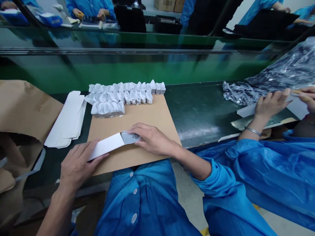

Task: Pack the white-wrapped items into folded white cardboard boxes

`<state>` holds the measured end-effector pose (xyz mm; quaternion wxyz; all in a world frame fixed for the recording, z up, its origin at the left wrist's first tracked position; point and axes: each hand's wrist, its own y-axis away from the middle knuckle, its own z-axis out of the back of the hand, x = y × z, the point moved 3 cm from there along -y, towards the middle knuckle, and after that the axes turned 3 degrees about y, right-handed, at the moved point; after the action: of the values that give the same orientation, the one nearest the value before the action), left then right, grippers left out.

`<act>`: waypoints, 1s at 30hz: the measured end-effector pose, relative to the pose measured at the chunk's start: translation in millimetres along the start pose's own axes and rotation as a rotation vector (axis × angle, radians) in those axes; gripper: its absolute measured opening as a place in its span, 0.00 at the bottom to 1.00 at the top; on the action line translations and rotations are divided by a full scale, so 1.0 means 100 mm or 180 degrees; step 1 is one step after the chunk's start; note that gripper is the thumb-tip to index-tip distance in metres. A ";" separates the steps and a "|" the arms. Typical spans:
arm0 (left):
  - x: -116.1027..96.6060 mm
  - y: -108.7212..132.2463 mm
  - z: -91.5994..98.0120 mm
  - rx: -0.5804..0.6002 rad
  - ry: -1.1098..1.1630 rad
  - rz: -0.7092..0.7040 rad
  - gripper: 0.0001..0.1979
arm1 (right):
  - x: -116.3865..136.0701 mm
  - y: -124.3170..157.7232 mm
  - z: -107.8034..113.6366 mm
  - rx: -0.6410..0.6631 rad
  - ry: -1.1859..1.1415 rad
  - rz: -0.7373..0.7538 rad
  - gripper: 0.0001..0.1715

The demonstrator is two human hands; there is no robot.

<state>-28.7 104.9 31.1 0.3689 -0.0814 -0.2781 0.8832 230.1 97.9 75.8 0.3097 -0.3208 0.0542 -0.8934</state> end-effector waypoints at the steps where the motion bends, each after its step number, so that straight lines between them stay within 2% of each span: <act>1: -0.02 0.00 0.00 -0.0020 0.0082 -0.0044 0.28 | 0.00 -0.01 0.02 0.0118 -0.0168 0.0061 0.19; 3: -0.05 -0.01 0.02 -0.0117 0.0172 -0.0045 0.28 | 0.01 -0.04 0.05 0.0108 -0.0207 0.0079 0.20; 7: -0.10 -0.06 0.09 -0.0380 0.0060 0.0170 0.28 | 0.13 -0.05 0.07 -0.0588 0.0145 -0.0348 0.26; 9: -0.13 -0.09 0.12 -0.0419 -0.0058 0.0185 0.27 | 0.18 -0.05 0.05 -0.0736 -0.0177 -0.0620 0.26; 13: -0.17 -0.11 0.14 -0.0457 -0.0232 0.0156 0.26 | 0.15 -0.05 0.01 -0.0382 -0.1724 -0.1225 0.26; 15: -0.19 -0.11 0.13 -0.0477 -0.0257 0.0164 0.27 | 0.10 -0.06 0.01 -0.0420 -0.2202 -0.1451 0.29; 17: -0.21 -0.12 0.13 -0.0457 -0.0271 0.0148 0.27 | 0.06 -0.06 0.03 -0.0625 -0.2253 -0.1598 0.28; 19: -0.21 -0.12 0.13 -0.0476 -0.0283 0.0197 0.26 | 0.06 -0.05 0.04 -0.0636 -0.2202 -0.1525 0.28; 22: -0.22 -0.11 0.14 -0.0533 -0.0289 0.0297 0.25 | 0.07 -0.02 0.04 -0.0306 -0.2429 -0.1357 0.34; 25: -0.27 -0.10 0.12 -0.0503 -0.0235 0.0235 0.25 | 0.05 0.02 0.05 -0.0261 -0.2621 -0.1550 0.38; 27: -0.31 -0.10 0.10 -0.0527 -0.0198 0.0278 0.24 | 0.05 0.04 0.08 -0.0245 -0.2497 -0.1525 0.42; 30: -0.37 -0.09 0.08 -0.0516 -0.0146 0.0320 0.23 | 0.07 0.06 0.10 0.0132 -0.2348 -0.1446 0.48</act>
<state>0.0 80.9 40.8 0.3098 -0.1047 -0.3527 0.8767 234.8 90.5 85.4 0.1102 -0.6161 -0.1500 -0.7653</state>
